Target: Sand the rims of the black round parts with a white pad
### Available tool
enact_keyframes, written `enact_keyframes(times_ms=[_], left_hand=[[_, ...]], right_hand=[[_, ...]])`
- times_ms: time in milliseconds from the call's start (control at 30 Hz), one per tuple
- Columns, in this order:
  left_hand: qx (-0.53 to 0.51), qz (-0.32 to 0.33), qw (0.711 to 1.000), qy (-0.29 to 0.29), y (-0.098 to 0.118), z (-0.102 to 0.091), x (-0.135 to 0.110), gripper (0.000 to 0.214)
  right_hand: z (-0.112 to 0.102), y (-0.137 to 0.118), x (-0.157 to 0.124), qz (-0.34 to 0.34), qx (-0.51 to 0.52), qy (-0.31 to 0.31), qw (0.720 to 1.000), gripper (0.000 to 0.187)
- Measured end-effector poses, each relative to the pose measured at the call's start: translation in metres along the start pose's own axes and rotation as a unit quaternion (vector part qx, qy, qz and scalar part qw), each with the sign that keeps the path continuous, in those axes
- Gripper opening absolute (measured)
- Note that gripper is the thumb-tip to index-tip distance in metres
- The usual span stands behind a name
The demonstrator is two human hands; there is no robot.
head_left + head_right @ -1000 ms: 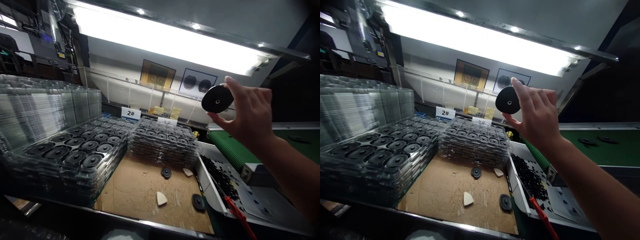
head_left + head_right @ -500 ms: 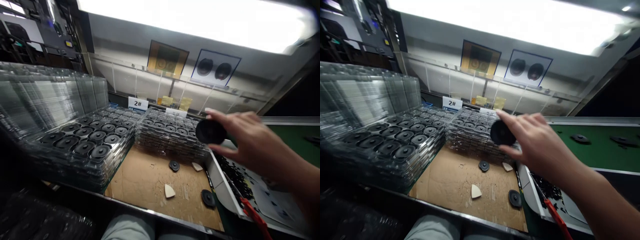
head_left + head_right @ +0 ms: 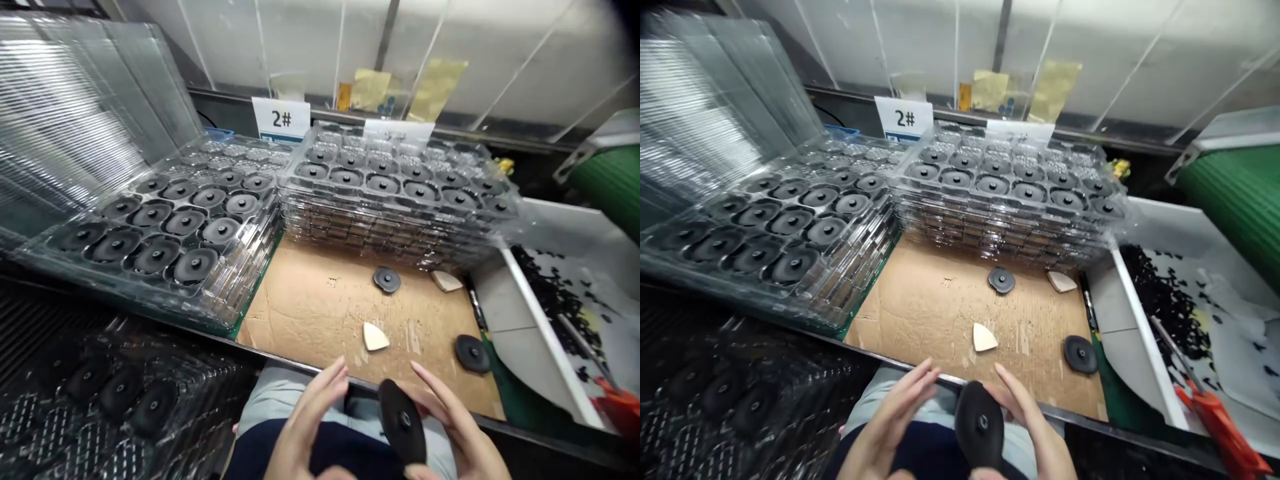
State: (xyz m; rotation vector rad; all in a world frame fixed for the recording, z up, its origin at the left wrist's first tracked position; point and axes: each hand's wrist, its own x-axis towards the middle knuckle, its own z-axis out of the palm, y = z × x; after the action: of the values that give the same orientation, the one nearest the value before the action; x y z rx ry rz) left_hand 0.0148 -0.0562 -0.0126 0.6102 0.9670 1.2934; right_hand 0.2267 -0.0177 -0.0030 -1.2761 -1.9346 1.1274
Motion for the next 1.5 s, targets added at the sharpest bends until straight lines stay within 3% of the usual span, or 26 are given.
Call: enact_keyframes(times_ms=[67,133,367,500,567,667,767,933,1033,1133,1200,1267,1300,1433,1500], left_hand=[[-0.041,-0.06,0.997,-0.026,-0.006,0.004,0.019,0.071],[-0.077,-0.108,0.99,-0.037,-0.011,0.005,0.033,0.072],[-0.162,-0.165,0.973,-0.006,0.002,-0.002,0.048,0.067],[-0.218,-0.183,0.958,0.015,0.011,-0.007,0.054,0.062],[-0.226,-0.177,0.958,0.026,0.011,-0.009,0.058,0.066],[-0.231,-0.163,0.958,0.047,0.01,-0.013,0.063,0.065],[-0.23,-0.152,0.96,0.06,0.011,-0.014,0.065,0.056],[-0.217,-0.158,0.961,0.067,0.015,-0.012,0.067,0.056],[-0.194,-0.156,0.966,0.075,0.016,-0.007,0.069,0.061],[-0.168,-0.171,0.969,0.054,0.019,-0.002,0.072,0.057],[-0.159,-0.179,0.97,0.044,0.021,0.0,0.073,0.056],[-0.151,-0.174,0.972,0.047,0.024,0.003,0.073,0.055],[-0.146,-0.171,0.973,0.047,0.025,0.004,0.073,0.053],[-0.136,-0.173,0.975,0.02,0.028,0.008,0.073,0.043],[-0.146,-0.168,0.975,0.006,0.029,0.007,0.072,0.055]], right_hand=[[0.016,0.001,0.015,-0.01,0.025,0.014,1.0,0.085],[0.028,-0.001,0.03,-0.023,0.023,0.01,0.999,0.086],[0.04,-0.003,0.056,-0.078,-0.037,0.021,0.996,0.074],[0.034,0.03,0.061,0.064,-0.145,0.112,0.981,0.044],[0.037,0.049,0.064,0.115,-0.181,0.147,0.966,0.037],[0.051,0.067,0.068,0.103,-0.178,0.142,0.968,0.031],[0.063,0.068,0.074,0.053,-0.156,0.107,0.98,0.026],[0.046,0.038,0.095,0.005,-0.126,0.048,0.991,0.021],[0.035,-0.004,0.099,-0.02,-0.088,0.07,0.993,0.025],[0.034,-0.046,0.094,-0.112,-0.04,0.115,0.986,0.026],[0.035,-0.062,0.092,-0.119,-0.014,0.057,0.991,0.025],[0.035,-0.066,0.093,-0.101,-0.009,-0.01,0.995,0.022],[0.035,-0.066,0.095,-0.101,-0.019,-0.013,0.995,0.021],[0.037,-0.062,0.094,-0.158,-0.045,0.115,0.98,0.025],[0.038,-0.061,0.088,-0.175,-0.016,0.093,0.98,0.025]])
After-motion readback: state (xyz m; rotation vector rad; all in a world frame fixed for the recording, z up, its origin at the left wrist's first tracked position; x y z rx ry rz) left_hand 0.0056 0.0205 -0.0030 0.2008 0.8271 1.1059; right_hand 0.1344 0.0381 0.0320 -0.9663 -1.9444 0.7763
